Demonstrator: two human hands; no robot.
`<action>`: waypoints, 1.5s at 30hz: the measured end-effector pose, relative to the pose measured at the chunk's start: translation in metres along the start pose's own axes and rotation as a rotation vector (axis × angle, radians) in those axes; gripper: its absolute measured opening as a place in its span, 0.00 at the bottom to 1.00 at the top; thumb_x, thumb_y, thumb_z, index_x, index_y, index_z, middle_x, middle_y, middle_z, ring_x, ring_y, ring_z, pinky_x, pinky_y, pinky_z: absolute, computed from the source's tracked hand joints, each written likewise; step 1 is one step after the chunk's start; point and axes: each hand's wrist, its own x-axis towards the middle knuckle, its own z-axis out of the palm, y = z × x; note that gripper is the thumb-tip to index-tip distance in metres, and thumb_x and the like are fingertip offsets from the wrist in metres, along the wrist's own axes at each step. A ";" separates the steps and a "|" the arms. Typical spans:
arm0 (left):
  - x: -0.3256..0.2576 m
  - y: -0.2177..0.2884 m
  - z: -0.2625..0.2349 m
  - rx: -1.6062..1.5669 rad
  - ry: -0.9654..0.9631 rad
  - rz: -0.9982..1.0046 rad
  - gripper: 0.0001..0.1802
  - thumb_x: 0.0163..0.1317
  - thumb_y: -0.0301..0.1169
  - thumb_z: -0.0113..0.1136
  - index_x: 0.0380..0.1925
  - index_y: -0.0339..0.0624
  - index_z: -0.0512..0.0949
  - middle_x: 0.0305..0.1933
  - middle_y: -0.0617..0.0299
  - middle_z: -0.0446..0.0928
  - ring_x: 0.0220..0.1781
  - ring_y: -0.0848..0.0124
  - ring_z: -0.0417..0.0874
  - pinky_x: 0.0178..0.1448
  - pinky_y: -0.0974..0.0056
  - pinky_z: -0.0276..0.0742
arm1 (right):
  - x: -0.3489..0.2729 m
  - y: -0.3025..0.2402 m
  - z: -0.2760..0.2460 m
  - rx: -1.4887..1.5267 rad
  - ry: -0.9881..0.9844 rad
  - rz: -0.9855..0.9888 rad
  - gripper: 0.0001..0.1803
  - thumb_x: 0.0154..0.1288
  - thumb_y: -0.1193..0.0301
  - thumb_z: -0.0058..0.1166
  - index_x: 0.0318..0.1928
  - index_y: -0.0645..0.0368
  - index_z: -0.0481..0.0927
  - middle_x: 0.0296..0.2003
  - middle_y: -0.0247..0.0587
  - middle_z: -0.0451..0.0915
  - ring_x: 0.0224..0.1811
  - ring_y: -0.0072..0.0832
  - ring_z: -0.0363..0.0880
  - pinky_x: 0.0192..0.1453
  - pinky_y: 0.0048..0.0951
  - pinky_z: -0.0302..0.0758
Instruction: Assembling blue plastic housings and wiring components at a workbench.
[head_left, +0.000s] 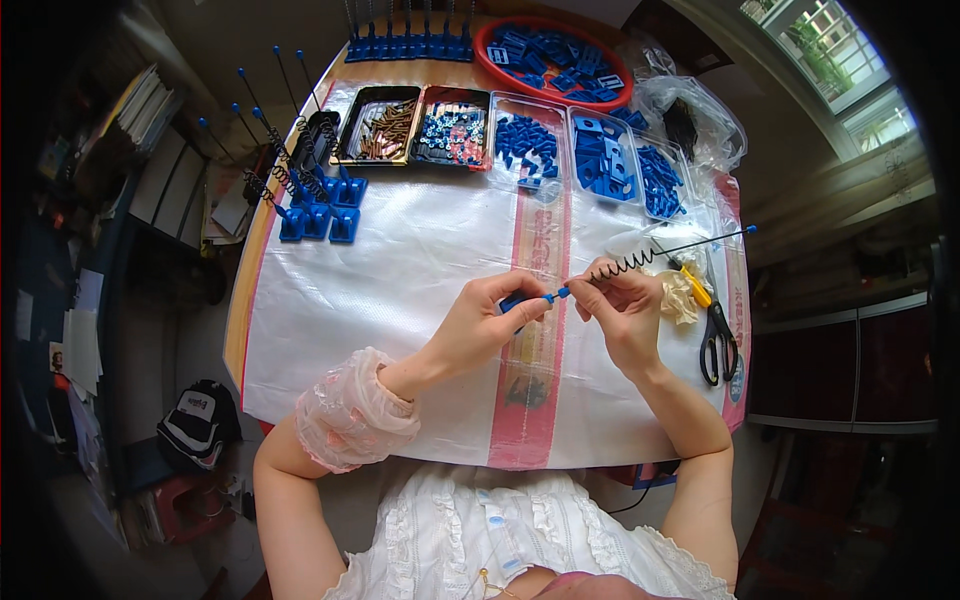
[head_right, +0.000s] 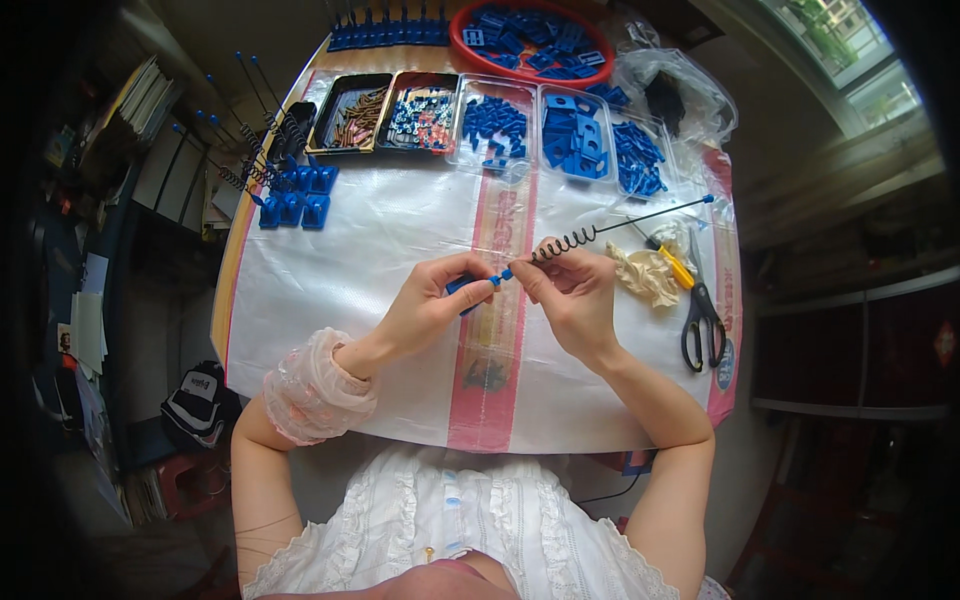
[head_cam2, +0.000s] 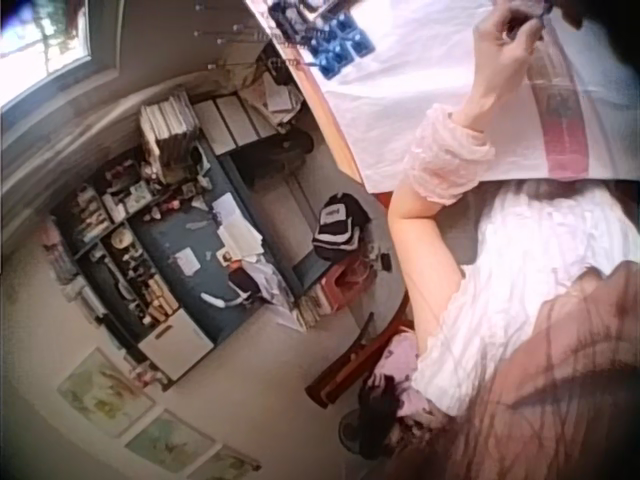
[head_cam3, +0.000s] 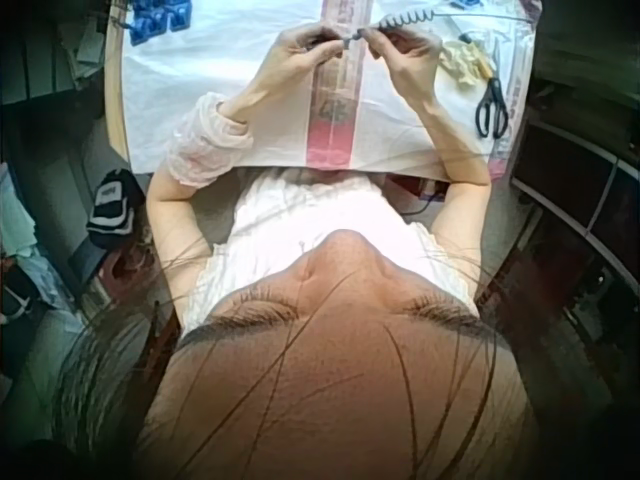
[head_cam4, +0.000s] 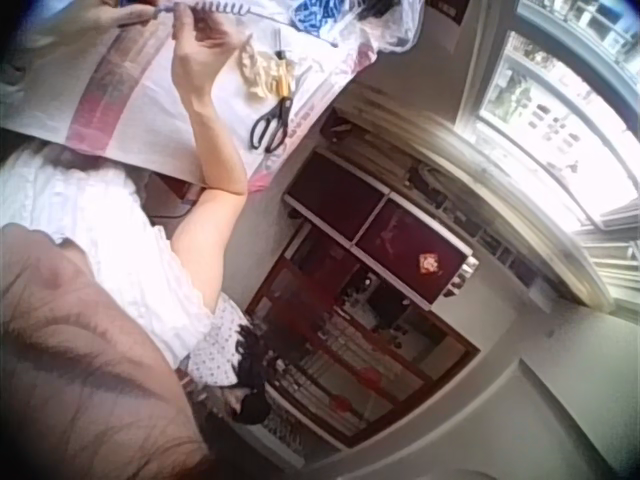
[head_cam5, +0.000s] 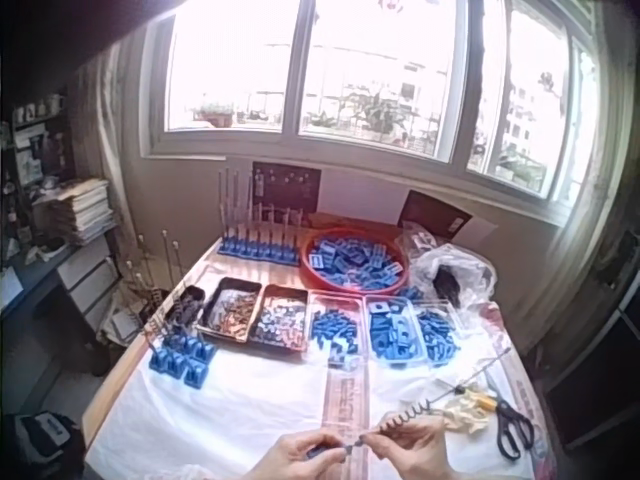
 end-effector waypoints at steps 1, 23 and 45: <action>0.001 -0.003 0.000 -0.063 -0.022 -0.015 0.09 0.71 0.30 0.62 0.44 0.36 0.83 0.37 0.66 0.82 0.42 0.81 0.79 0.49 0.72 0.75 | -0.002 0.003 0.002 0.002 -0.005 0.009 0.01 0.66 0.80 0.65 0.36 0.66 0.87 0.26 0.30 0.82 0.26 0.12 0.75 0.27 0.17 0.67; 0.005 -0.007 0.000 -0.112 -0.021 0.002 0.08 0.73 0.30 0.60 0.45 0.37 0.82 0.44 0.66 0.81 0.48 0.79 0.79 0.55 0.70 0.76 | 0.011 -0.021 -0.014 -0.007 0.006 0.014 0.04 0.67 0.78 0.64 0.35 0.67 0.87 0.23 0.33 0.82 0.23 0.16 0.77 0.26 0.18 0.69; 0.015 -0.007 -0.017 0.393 0.128 0.272 0.09 0.61 0.24 0.71 0.42 0.44 0.89 0.43 0.63 0.76 0.47 0.72 0.79 0.51 0.67 0.79 | 0.007 -0.019 -0.009 -0.097 0.031 0.036 0.05 0.67 0.76 0.66 0.33 0.65 0.88 0.21 0.31 0.81 0.21 0.13 0.73 0.24 0.18 0.65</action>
